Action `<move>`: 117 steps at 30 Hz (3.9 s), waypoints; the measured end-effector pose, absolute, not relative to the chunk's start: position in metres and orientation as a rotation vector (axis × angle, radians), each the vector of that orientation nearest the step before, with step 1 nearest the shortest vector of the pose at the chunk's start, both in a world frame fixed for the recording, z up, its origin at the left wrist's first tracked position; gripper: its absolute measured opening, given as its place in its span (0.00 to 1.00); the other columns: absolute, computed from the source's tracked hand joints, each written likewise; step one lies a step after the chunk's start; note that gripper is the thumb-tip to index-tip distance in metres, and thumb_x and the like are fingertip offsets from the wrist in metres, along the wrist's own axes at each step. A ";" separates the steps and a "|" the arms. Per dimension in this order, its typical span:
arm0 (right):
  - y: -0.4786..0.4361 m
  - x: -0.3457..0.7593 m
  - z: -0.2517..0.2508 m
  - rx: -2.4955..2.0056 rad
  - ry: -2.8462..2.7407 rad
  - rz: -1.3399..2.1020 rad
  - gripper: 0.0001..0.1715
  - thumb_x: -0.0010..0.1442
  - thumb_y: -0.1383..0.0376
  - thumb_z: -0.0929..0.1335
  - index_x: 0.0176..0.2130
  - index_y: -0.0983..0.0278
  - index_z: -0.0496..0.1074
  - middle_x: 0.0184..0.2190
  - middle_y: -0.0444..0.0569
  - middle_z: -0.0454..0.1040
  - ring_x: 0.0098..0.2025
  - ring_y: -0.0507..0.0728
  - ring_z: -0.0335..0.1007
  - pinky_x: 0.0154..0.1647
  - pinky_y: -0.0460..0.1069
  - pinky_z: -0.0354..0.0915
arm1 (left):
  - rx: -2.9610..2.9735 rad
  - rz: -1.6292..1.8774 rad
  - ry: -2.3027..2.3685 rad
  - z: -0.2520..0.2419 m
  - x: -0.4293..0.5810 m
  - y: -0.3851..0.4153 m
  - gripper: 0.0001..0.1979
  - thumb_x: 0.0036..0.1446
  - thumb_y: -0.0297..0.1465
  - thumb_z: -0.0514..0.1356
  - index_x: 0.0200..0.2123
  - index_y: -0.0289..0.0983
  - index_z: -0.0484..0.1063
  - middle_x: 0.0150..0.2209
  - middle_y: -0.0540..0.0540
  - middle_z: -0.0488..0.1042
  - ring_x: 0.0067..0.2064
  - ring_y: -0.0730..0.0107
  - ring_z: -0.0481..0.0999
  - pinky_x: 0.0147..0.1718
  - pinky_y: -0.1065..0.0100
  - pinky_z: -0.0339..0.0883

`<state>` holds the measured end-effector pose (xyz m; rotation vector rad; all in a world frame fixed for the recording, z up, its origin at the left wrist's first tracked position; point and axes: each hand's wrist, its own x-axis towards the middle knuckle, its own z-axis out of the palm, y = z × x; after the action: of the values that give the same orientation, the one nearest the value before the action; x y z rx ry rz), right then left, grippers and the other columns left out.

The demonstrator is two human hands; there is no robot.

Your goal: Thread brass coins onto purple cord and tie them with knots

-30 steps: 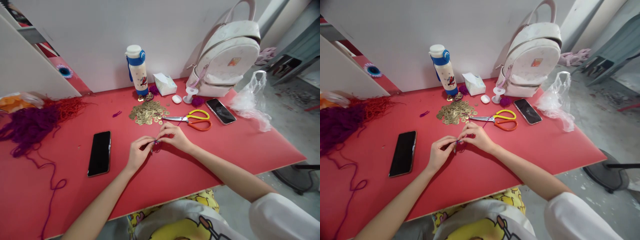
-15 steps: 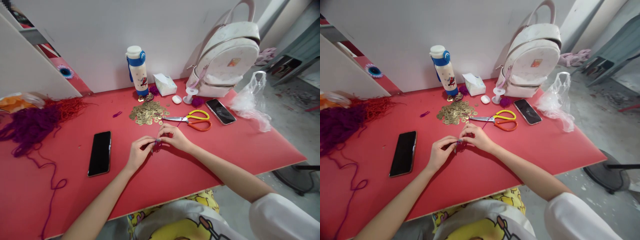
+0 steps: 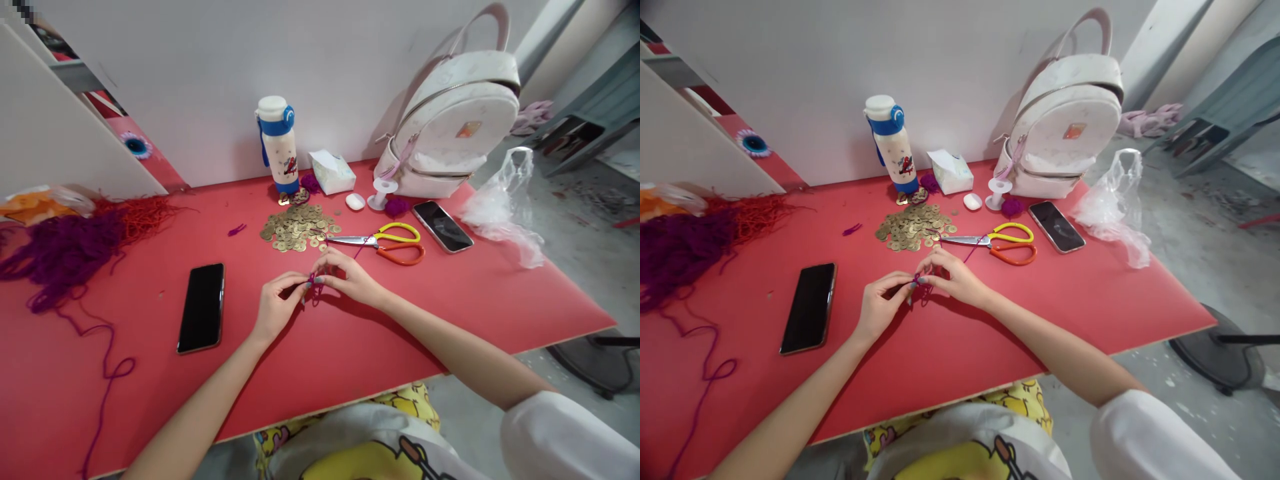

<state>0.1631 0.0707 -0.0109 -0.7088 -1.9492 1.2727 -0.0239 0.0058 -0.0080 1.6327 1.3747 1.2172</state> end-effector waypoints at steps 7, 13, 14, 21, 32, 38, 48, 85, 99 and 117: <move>0.068 0.166 -0.008 -0.662 -1.782 1.867 0.17 0.61 0.52 0.69 0.35 0.64 0.67 0.24 0.40 0.65 0.22 0.48 0.58 0.24 0.45 0.56 | 1.668 1.193 1.363 -0.009 -0.023 0.005 0.06 0.57 0.28 0.62 0.32 0.38 0.80 0.34 0.46 0.81 0.35 0.67 0.80 0.39 0.69 0.73; 0.079 0.175 0.003 -0.448 -1.249 2.189 0.27 0.58 0.47 0.70 0.24 0.62 0.58 0.16 0.35 0.51 0.18 0.46 0.42 0.19 0.44 0.46 | 1.645 1.211 1.401 -0.010 -0.023 0.006 0.06 0.56 0.28 0.62 0.31 0.37 0.80 0.33 0.45 0.82 0.35 0.65 0.80 0.38 0.68 0.73; 0.082 0.178 0.005 -0.440 -1.131 2.165 0.28 0.57 0.47 0.70 0.24 0.61 0.56 0.16 0.35 0.49 0.17 0.47 0.41 0.19 0.44 0.46 | 1.633 1.215 1.410 -0.010 -0.023 0.006 0.06 0.56 0.28 0.62 0.31 0.37 0.80 0.33 0.44 0.82 0.35 0.65 0.80 0.38 0.67 0.74; 0.113 0.200 0.011 -0.648 -0.903 1.578 0.17 0.60 0.49 0.66 0.34 0.58 0.61 0.33 0.43 0.70 0.32 0.52 0.68 0.27 0.45 0.64 | 1.570 1.212 1.430 -0.012 -0.023 0.006 0.05 0.54 0.29 0.63 0.30 0.37 0.80 0.34 0.44 0.82 0.36 0.65 0.80 0.38 0.67 0.74; 0.068 0.169 -0.004 -0.823 -1.843 0.545 0.08 0.61 0.58 0.70 0.40 0.58 0.73 0.48 0.52 0.68 0.51 0.61 0.67 0.47 0.57 0.70 | 1.270 1.264 1.395 -0.011 -0.023 0.007 0.08 0.52 0.35 0.65 0.30 0.36 0.79 0.29 0.46 0.78 0.22 0.74 0.71 0.22 0.71 0.69; 0.061 0.163 -0.012 -0.848 -2.149 0.503 0.06 0.59 0.58 0.72 0.35 0.57 0.79 0.47 0.50 0.73 0.53 0.62 0.65 0.50 0.57 0.69 | 1.205 1.279 1.357 -0.007 -0.022 0.006 0.09 0.51 0.36 0.66 0.30 0.36 0.79 0.27 0.48 0.76 0.23 0.74 0.70 0.20 0.73 0.67; 0.062 0.161 -0.017 -0.775 -2.299 0.636 0.06 0.60 0.62 0.72 0.31 0.61 0.77 0.45 0.52 0.72 0.49 0.60 0.63 0.50 0.56 0.67 | 1.062 1.295 1.328 -0.005 -0.022 0.005 0.09 0.51 0.37 0.67 0.29 0.36 0.80 0.20 0.51 0.72 0.21 0.77 0.66 0.22 0.73 0.64; 0.088 0.180 -0.008 -1.092 -1.764 0.563 0.08 0.63 0.62 0.68 0.42 0.57 0.77 0.53 0.52 0.68 0.57 0.64 0.61 0.58 0.61 0.59 | 1.419 1.183 1.371 -0.004 -0.022 0.007 0.09 0.53 0.37 0.65 0.28 0.36 0.78 0.31 0.45 0.79 0.31 0.66 0.78 0.33 0.67 0.75; 0.057 0.156 -0.017 -0.789 -2.184 0.695 0.06 0.63 0.63 0.69 0.33 0.59 0.77 0.51 0.51 0.73 0.55 0.62 0.61 0.57 0.63 0.62 | 1.425 1.213 1.447 -0.002 -0.026 0.007 0.09 0.56 0.35 0.63 0.26 0.37 0.76 0.26 0.49 0.74 0.28 0.71 0.72 0.30 0.71 0.67; 0.058 0.161 -0.008 -0.607 -2.254 0.618 0.13 0.69 0.64 0.60 0.35 0.62 0.71 0.38 0.52 0.71 0.41 0.58 0.63 0.46 0.55 0.64 | 2.073 0.988 1.472 -0.006 -0.028 -0.001 0.08 0.62 0.32 0.59 0.33 0.38 0.78 0.32 0.46 0.78 0.33 0.68 0.77 0.34 0.69 0.68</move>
<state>0.1607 0.0578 -0.0079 -0.6068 -2.2542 0.6184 -0.0279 -0.0009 -0.0065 2.0732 1.4715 0.9877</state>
